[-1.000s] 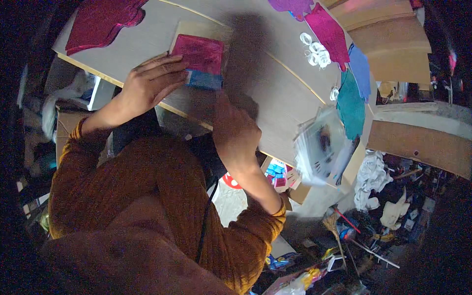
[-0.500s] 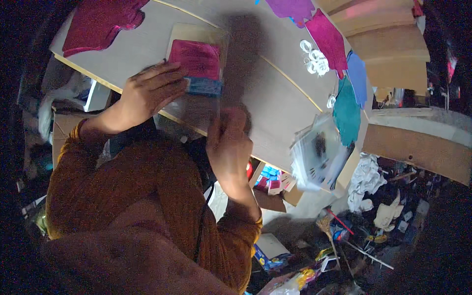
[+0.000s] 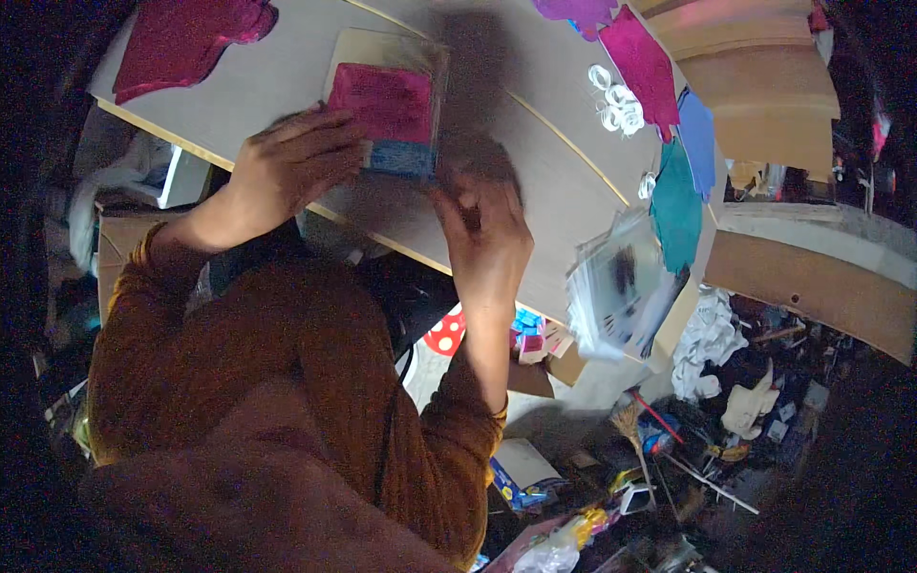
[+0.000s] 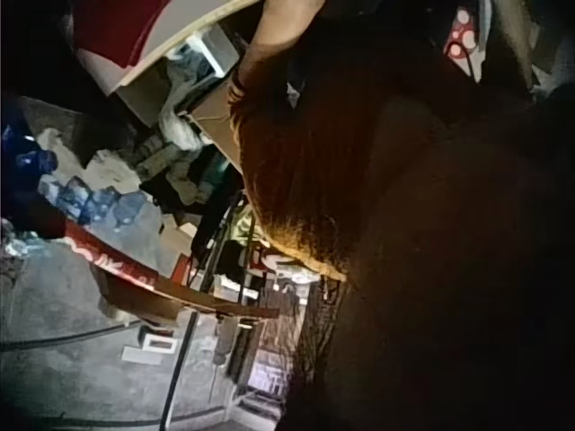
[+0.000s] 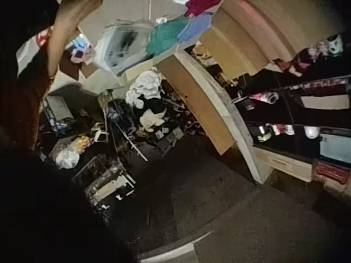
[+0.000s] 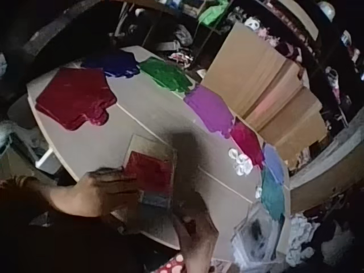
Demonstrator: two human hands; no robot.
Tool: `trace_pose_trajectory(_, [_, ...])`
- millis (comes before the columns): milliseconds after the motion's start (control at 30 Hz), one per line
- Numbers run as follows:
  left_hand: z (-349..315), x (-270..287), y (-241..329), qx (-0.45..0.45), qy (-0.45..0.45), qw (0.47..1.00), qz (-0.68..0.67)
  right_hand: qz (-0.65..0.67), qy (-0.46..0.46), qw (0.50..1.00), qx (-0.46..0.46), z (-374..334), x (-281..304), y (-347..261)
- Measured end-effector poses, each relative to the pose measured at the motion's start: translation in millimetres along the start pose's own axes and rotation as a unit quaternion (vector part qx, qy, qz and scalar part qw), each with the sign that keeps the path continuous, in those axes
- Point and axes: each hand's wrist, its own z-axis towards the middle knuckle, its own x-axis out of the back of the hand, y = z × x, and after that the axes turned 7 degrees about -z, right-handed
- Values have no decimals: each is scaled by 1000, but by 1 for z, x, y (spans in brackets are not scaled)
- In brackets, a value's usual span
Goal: Folding and placing stickers or paper products into small labeled plastic sleeves.
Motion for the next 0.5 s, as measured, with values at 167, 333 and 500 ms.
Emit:
trace_pose_trajectory(167, [0,2,-1,-3,-7,1000,2,44,-4,998,37,11,-6,8])
trace_pose_trajectory(333, [2,6,-1,3,-13,1000,-20,0,-1,996,89,5,-8,-4])
trace_pose_trajectory(500, [19,23,-10,59,-47,989,-125,-34,-31,976,211,-4,-17,-11])
